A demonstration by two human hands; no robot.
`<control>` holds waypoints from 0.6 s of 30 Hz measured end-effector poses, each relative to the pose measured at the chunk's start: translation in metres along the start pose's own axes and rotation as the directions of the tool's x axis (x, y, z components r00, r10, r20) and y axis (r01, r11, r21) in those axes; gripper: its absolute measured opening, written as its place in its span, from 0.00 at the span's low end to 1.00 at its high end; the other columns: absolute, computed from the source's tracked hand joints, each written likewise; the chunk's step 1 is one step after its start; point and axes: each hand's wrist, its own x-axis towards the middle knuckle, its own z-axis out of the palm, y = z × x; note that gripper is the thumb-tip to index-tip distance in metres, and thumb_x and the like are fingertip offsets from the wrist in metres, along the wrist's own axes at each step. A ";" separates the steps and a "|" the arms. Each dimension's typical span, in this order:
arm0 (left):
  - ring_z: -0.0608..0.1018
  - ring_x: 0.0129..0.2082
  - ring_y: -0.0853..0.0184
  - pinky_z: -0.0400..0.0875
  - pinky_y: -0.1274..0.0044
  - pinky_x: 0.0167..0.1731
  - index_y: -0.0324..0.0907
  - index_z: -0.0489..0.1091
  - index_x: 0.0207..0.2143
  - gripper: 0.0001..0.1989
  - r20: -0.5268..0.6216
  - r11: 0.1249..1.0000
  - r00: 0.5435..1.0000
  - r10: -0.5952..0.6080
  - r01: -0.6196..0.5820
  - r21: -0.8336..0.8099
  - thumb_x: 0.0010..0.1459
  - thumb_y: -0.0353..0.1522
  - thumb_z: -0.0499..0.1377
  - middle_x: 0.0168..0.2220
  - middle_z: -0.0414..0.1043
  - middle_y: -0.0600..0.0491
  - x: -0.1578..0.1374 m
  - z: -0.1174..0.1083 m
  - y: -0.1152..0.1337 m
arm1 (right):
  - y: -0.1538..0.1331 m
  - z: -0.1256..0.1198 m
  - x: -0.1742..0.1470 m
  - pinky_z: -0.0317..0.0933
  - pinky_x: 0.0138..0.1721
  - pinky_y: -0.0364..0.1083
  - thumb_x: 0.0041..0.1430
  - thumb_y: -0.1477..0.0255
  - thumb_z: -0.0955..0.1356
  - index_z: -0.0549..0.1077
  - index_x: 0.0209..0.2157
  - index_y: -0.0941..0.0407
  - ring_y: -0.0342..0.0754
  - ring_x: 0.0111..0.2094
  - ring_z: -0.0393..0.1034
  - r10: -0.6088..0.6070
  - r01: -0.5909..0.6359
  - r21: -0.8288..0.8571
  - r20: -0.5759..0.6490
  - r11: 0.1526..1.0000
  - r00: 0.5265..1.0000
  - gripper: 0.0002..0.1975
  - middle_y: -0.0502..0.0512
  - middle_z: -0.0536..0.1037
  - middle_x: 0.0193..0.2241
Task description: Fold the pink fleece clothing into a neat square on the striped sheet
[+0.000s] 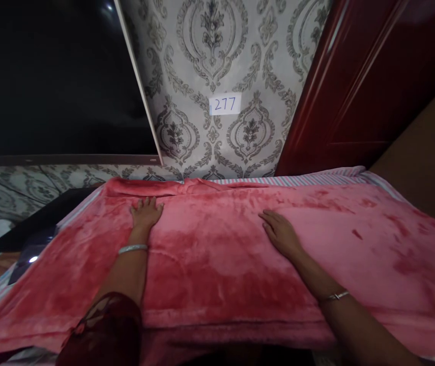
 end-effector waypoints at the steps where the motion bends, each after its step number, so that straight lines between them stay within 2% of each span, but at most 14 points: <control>1: 0.52 0.72 0.47 0.43 0.48 0.68 0.38 0.53 0.71 0.34 -0.001 1.000 1.000 0.000 0.000 -0.001 0.68 0.45 0.39 0.73 0.48 0.41 0.000 -0.001 0.000 | 0.000 0.000 0.000 0.61 0.62 0.61 0.69 0.67 0.58 0.78 0.54 0.56 0.57 0.58 0.70 0.004 -0.004 0.000 0.004 1.000 1.000 0.22 0.62 0.78 0.55; 10: 0.53 0.71 0.45 0.44 0.47 0.67 0.36 0.53 0.70 0.34 -0.052 0.999 0.998 0.019 -0.021 -0.034 0.68 0.43 0.41 0.73 0.49 0.40 -0.004 0.000 -0.002 | -0.005 -0.002 0.004 0.60 0.63 0.60 0.68 0.67 0.58 0.77 0.55 0.58 0.57 0.59 0.69 0.043 -0.042 -0.024 0.043 0.999 0.998 0.23 0.63 0.76 0.57; 14: 0.57 0.70 0.44 0.50 0.47 0.65 0.33 0.56 0.68 0.32 -0.167 0.996 0.985 0.041 -0.053 -0.071 0.67 0.41 0.45 0.70 0.54 0.34 -0.004 -0.003 -0.002 | -0.007 -0.002 0.005 0.59 0.64 0.60 0.68 0.67 0.58 0.76 0.56 0.58 0.56 0.60 0.68 0.062 -0.061 -0.024 0.047 0.998 0.997 0.23 0.63 0.75 0.58; 16: 0.61 0.68 0.46 0.54 0.49 0.65 0.32 0.58 0.67 0.31 -0.235 0.986 0.965 0.118 -0.142 -0.086 0.66 0.39 0.47 0.67 0.60 0.32 -0.005 -0.006 0.004 | -0.007 -0.003 0.006 0.58 0.64 0.60 0.68 0.67 0.59 0.75 0.56 0.58 0.56 0.61 0.68 0.081 -0.080 -0.023 0.051 0.997 0.995 0.23 0.63 0.75 0.59; 18: 0.64 0.67 0.48 0.57 0.55 0.65 0.31 0.59 0.66 0.30 -0.281 0.950 0.921 0.269 -0.302 -0.083 0.65 0.37 0.48 0.65 0.63 0.33 -0.009 -0.006 0.018 | -0.010 -0.007 0.010 0.58 0.64 0.60 0.68 0.68 0.59 0.74 0.58 0.57 0.56 0.61 0.68 0.121 -0.120 -0.027 0.067 0.992 0.990 0.23 0.63 0.74 0.59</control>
